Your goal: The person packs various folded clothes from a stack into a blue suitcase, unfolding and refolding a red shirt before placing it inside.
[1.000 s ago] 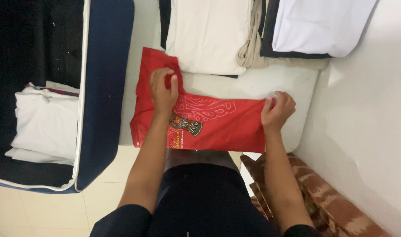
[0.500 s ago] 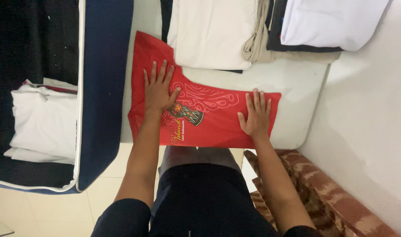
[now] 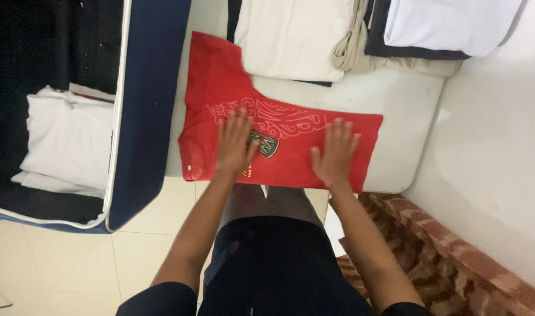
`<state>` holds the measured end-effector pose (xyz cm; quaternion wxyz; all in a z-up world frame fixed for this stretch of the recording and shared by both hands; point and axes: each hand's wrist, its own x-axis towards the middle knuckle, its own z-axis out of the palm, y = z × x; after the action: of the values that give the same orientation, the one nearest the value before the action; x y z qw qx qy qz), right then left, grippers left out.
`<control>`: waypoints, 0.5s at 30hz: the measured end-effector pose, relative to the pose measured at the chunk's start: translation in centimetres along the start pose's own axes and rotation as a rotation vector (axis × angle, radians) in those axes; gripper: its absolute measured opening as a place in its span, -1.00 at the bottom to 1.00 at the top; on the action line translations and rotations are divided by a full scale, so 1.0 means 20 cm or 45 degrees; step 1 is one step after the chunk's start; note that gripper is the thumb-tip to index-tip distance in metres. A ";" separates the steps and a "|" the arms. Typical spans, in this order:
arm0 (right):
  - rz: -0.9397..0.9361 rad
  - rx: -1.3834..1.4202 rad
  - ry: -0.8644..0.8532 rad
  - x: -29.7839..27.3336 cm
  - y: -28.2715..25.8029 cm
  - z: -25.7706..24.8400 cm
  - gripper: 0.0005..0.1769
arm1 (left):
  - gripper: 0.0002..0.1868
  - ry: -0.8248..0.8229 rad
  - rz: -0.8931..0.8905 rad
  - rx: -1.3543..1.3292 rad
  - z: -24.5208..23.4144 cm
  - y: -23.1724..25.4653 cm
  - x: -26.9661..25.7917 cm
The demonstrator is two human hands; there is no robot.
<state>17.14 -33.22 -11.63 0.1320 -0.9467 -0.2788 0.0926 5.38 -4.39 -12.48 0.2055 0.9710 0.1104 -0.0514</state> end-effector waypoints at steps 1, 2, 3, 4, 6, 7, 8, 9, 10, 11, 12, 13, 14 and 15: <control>-0.122 -0.019 -0.150 -0.03 -0.11 0.06 -0.17 | -0.23 -0.128 0.103 0.053 0.07 0.10 -0.05; -0.241 -0.026 -0.155 -0.05 -0.26 0.14 -0.19 | -0.22 -0.135 0.131 0.208 0.12 0.18 -0.10; -0.359 -0.040 -0.148 -0.05 -0.35 0.18 -0.21 | -0.21 -0.130 0.168 0.364 0.17 0.24 -0.12; -0.333 0.012 -0.109 -0.05 -0.35 0.18 -0.21 | -0.21 -0.124 0.203 0.520 0.19 0.27 -0.12; -0.293 0.139 -0.049 -0.06 -0.37 0.18 -0.22 | -0.24 -0.123 0.124 0.216 0.18 0.25 -0.12; -0.268 0.129 -0.075 -0.08 -0.34 0.16 -0.22 | -0.26 -0.134 0.081 0.058 0.16 0.24 -0.14; -0.243 0.118 -0.100 -0.08 -0.28 0.14 -0.21 | -0.25 -0.126 0.069 0.055 0.14 0.22 -0.16; -0.228 0.103 -0.114 -0.06 -0.22 0.11 -0.21 | -0.24 -0.102 0.058 0.056 0.11 0.18 -0.15; -0.205 0.089 -0.115 -0.09 -0.17 0.07 -0.20 | -0.24 -0.078 0.047 0.057 0.08 0.15 -0.17; -0.180 0.075 -0.101 -0.08 -0.12 0.04 -0.20 | -0.24 -0.059 0.030 0.053 0.04 0.11 -0.17; -0.155 0.062 -0.087 -0.07 -0.05 0.01 -0.19 | -0.24 -0.040 0.012 0.048 0.00 0.07 -0.18; -0.105 0.033 -0.068 -0.09 0.00 -0.01 -0.18 | -0.23 -0.034 -0.008 0.040 -0.02 0.04 -0.21; -0.056 0.004 -0.049 -0.10 0.06 -0.03 -0.17 | -0.24 -0.021 -0.026 0.043 -0.02 0.02 -0.23; -0.011 -0.022 -0.027 -0.10 0.10 -0.05 -0.16 | -0.24 -0.004 -0.045 0.050 -0.03 0.00 -0.25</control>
<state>16.72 -36.14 -11.17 0.1212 -0.9456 -0.2849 0.0996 0.60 -5.06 -11.17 0.1857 0.9727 0.1262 -0.0586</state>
